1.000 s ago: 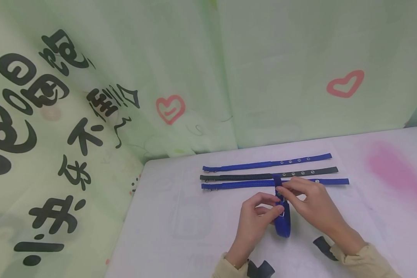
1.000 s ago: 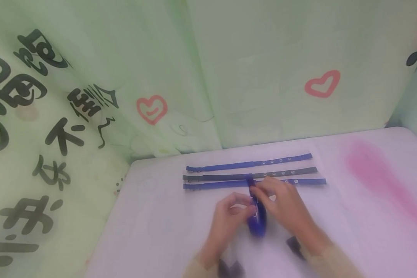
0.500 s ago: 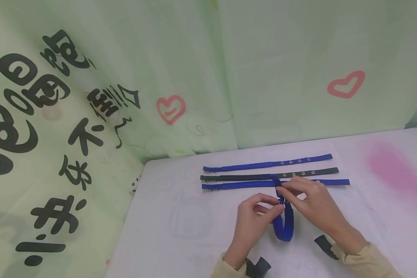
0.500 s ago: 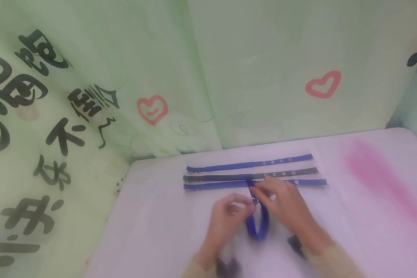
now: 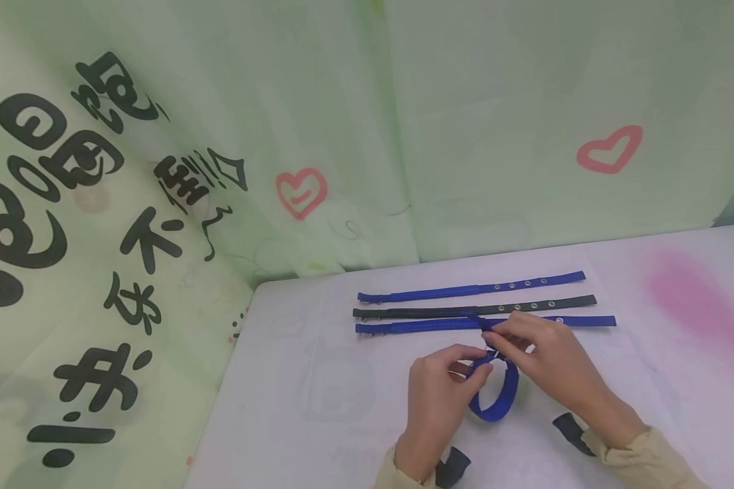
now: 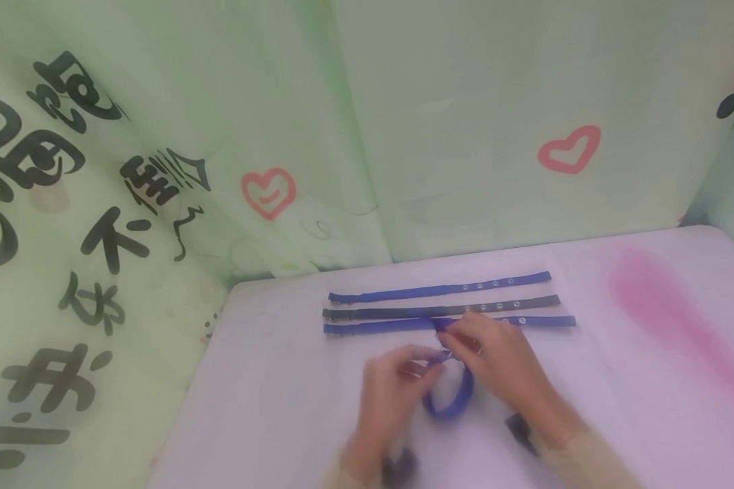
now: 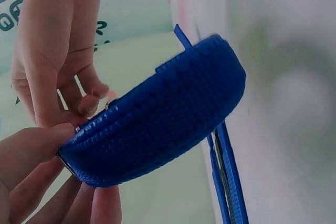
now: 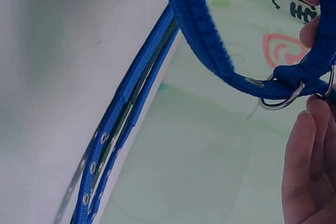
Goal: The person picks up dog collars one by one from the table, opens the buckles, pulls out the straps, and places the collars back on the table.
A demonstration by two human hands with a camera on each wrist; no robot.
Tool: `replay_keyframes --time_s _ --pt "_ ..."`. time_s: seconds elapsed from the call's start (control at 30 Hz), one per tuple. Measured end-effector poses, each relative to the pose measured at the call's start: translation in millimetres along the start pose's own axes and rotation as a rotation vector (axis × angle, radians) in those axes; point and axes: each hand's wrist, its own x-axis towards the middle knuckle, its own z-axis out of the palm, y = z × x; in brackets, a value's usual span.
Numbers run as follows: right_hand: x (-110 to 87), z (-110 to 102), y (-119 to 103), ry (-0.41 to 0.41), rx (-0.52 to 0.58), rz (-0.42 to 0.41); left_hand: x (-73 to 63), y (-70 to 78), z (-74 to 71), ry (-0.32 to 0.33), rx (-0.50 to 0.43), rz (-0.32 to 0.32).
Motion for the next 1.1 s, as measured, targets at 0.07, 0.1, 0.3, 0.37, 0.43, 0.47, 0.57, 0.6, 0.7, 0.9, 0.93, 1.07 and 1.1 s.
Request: replay_keyframes --time_s 0.07,0.1,0.3,0.37,0.43,0.47,0.57,0.6,0.7,0.9,0.93,1.07,1.1 --pt "0.2 0 0 -0.001 0.002 -0.010 0.0 -0.9 -0.9 0.012 0.010 0.019" --pt "0.4 0 0 -0.004 0.003 -0.013 -0.2 -1.6 -1.0 0.018 0.007 0.021" --pt "0.2 -1 1 -0.046 0.023 0.001 -0.8 -10.7 2.3 0.072 -0.130 -0.014" --pt "-0.7 -3 1 -0.073 0.032 0.026 -0.1 -13.7 2.2 0.087 -0.202 -0.031" --pt "-1.6 -5 2 -0.112 0.045 0.062 1.1 -16.7 1.3 0.097 -0.272 -0.044" --pt "-1.9 -6 2 -0.134 0.053 0.081 1.8 -18.1 0.7 0.101 -0.303 -0.051" --pt "-2.5 -9 6 -0.209 0.079 0.141 3.3 -21.6 -0.9 0.108 -0.371 -0.072" --pt "-2.6 -9 7 -0.231 0.086 0.154 3.7 -22.9 -1.0 0.110 -0.387 -0.078" --pt "-2.9 -11 9 -0.279 0.107 0.168 4.2 -25.8 -2.0 0.110 -0.430 -0.099" --pt "-3.0 -12 11 -0.310 0.126 0.159 4.5 -29.3 -4.2 0.108 -0.491 -0.112" --pt "-3.1 -11 11 -0.309 0.127 0.156 4.4 -29.8 -4.4 0.112 -0.493 -0.114" --pt "-3.4 -12 10 -0.289 0.130 0.139 3.7 -30.5 -4.5 0.136 -0.501 -0.122" --pt "-3.6 -12 10 -0.284 0.133 0.135 3.5 -30.4 -4.6 0.143 -0.500 -0.125"
